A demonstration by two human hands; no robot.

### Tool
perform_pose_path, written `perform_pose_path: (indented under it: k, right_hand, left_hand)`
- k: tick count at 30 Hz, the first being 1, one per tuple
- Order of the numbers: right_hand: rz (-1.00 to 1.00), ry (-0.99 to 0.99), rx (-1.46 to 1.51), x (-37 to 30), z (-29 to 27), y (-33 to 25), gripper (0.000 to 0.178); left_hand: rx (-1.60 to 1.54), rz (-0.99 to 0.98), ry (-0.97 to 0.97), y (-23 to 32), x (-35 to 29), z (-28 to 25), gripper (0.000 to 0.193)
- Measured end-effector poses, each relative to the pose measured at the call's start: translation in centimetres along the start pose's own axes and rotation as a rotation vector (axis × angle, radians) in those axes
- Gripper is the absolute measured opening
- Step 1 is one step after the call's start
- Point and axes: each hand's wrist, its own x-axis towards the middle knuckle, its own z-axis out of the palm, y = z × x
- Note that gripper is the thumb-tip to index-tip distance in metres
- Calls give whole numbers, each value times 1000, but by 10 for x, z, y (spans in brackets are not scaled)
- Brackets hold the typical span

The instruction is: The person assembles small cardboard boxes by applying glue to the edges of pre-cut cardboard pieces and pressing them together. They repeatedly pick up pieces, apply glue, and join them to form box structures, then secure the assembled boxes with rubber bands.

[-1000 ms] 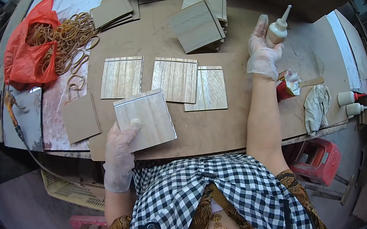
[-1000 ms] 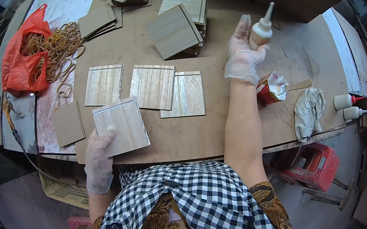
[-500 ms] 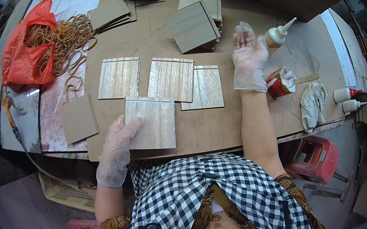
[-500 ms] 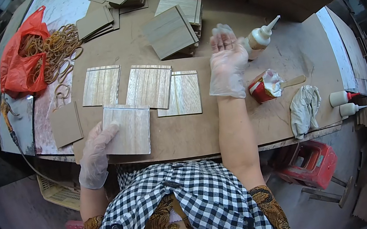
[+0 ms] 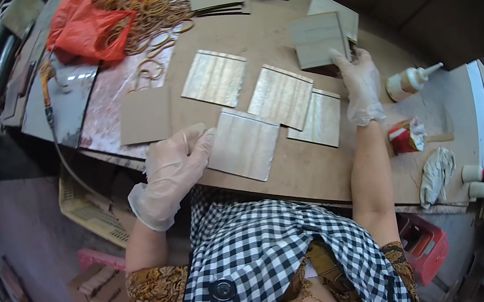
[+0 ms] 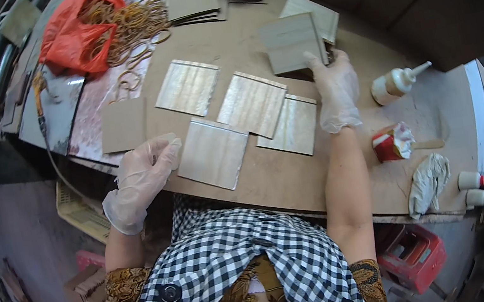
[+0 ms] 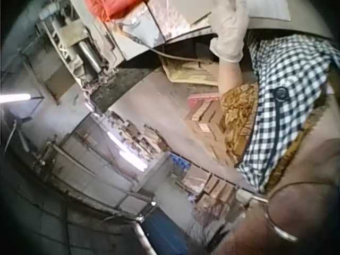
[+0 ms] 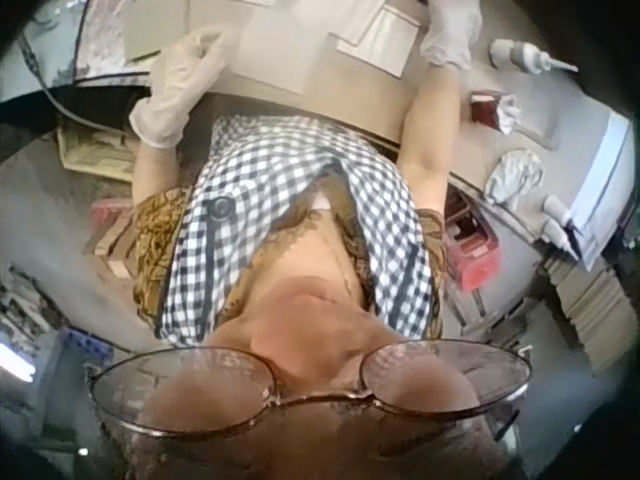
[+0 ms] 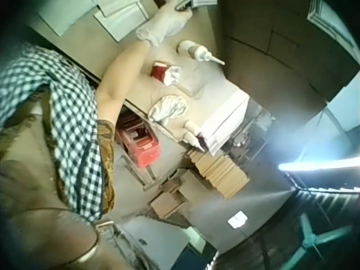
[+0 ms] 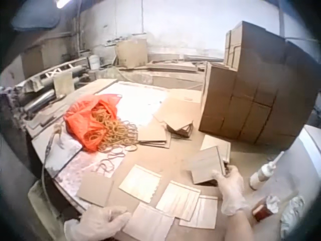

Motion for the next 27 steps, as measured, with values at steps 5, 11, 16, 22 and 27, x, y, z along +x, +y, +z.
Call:
perform_pose_path:
  k: [5, 11, 16, 22, 27]
  right_hand:
    - [-35, 33, -14, 1, 5, 2, 58]
    - [-22, 71, 63, 2, 9, 11, 57]
    - [-5, 25, -59, -10, 2, -8, 59]
    - [112, -108, 363, -7, -4, -4, 36]
    - [13, -72, 795, -4, -17, 0, 22]
  left_hand:
    - [82, -8, 293, -53, 13, -16, 43]
    - [572, 307, 34, -57, 50, -74, 114]
    - [577, 323, -193, -73, 77, -99, 117]
    - [541, 410, -211, -75, 82, -100, 114]
    - [441, 390, -183, -76, 72, -103, 113]
